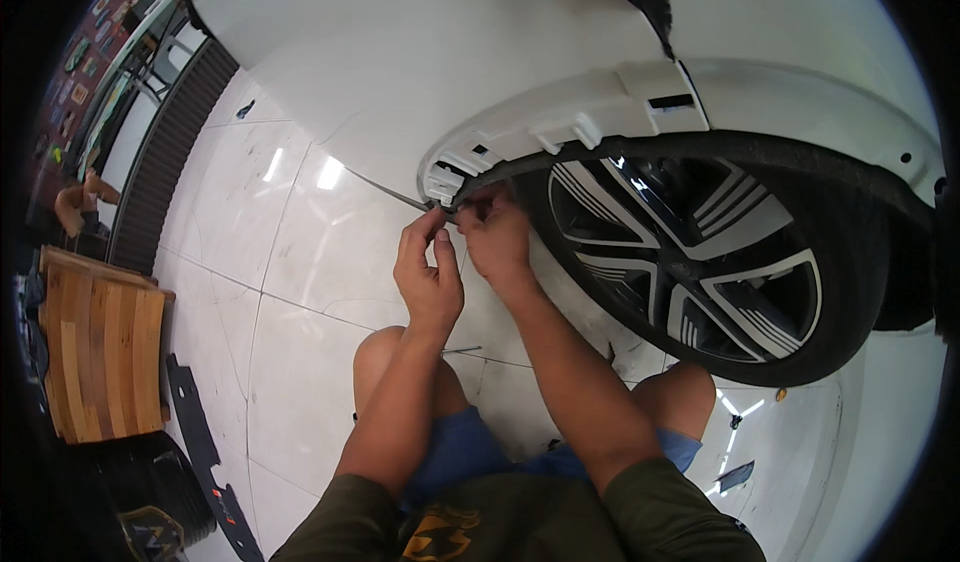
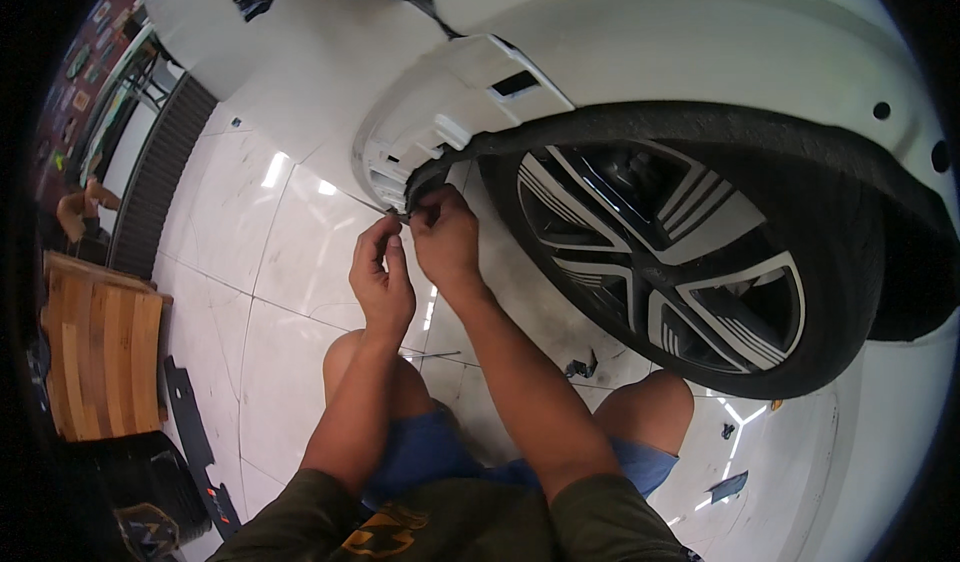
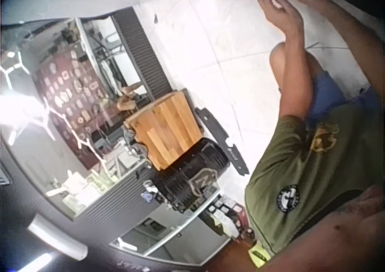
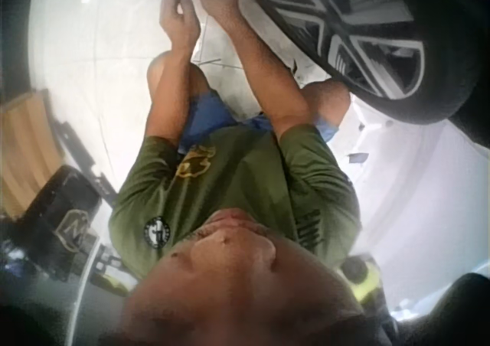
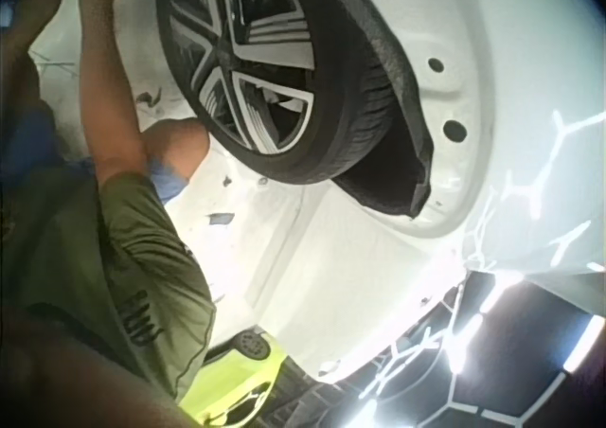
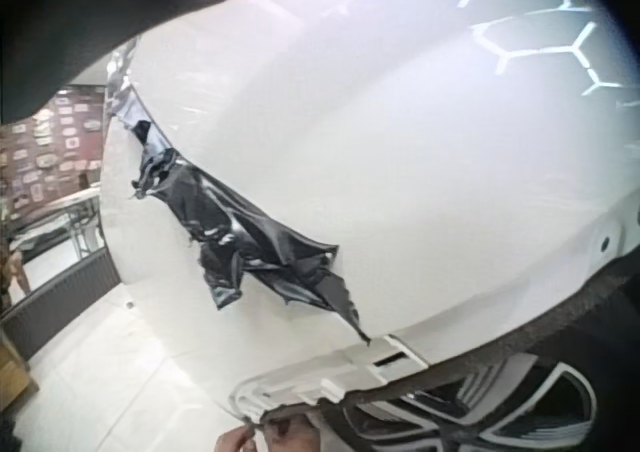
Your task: The person uses a screwdriver to pry and remove a plastic trim piece from the front wheel arch of a white car. They then enter the vehicle, start the engine, and briefly operate the steering wheel before exiting and returning to the wheel arch to continue working on the trim.
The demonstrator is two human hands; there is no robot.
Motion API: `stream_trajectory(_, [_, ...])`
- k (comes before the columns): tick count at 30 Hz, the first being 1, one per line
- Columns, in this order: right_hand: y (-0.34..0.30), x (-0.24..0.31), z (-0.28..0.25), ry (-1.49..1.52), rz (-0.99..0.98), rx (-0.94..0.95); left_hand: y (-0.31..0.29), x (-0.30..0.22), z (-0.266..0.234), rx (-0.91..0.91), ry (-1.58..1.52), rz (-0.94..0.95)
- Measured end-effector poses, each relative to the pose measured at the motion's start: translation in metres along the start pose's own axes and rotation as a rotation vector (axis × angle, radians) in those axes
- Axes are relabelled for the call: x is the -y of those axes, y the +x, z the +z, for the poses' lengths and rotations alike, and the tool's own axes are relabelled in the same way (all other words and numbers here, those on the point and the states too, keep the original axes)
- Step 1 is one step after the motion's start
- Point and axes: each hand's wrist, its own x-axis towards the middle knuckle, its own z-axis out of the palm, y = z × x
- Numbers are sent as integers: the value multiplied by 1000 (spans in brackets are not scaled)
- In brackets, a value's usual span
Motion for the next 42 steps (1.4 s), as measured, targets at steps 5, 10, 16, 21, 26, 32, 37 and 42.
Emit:
stream_trajectory(5, [-4,27,-8,192,422,80,-1,-12,-7,8,65,202])
stream_trajectory(10, [-2,29,-18,374,403,181,-4,-39,8,102,-26,285])
stream_trajectory(16, [3,28,-23,467,452,191,-8,-48,11,234,-99,118])
stream_trajectory(21, [16,34,-39,510,615,344,-4,-44,18,227,-34,172])
stream_trajectory(26, [21,36,-43,417,535,436,-8,-39,16,181,-55,145])
stream_trajectory(32, [12,30,-30,311,291,294,-18,-36,12,59,-78,159])
stream_trajectory(37, [4,26,-23,504,553,213,-1,-9,-13,-27,-338,-159])
stream_trajectory(42, [7,27,-22,479,447,246,-4,-26,-5,102,-73,135])
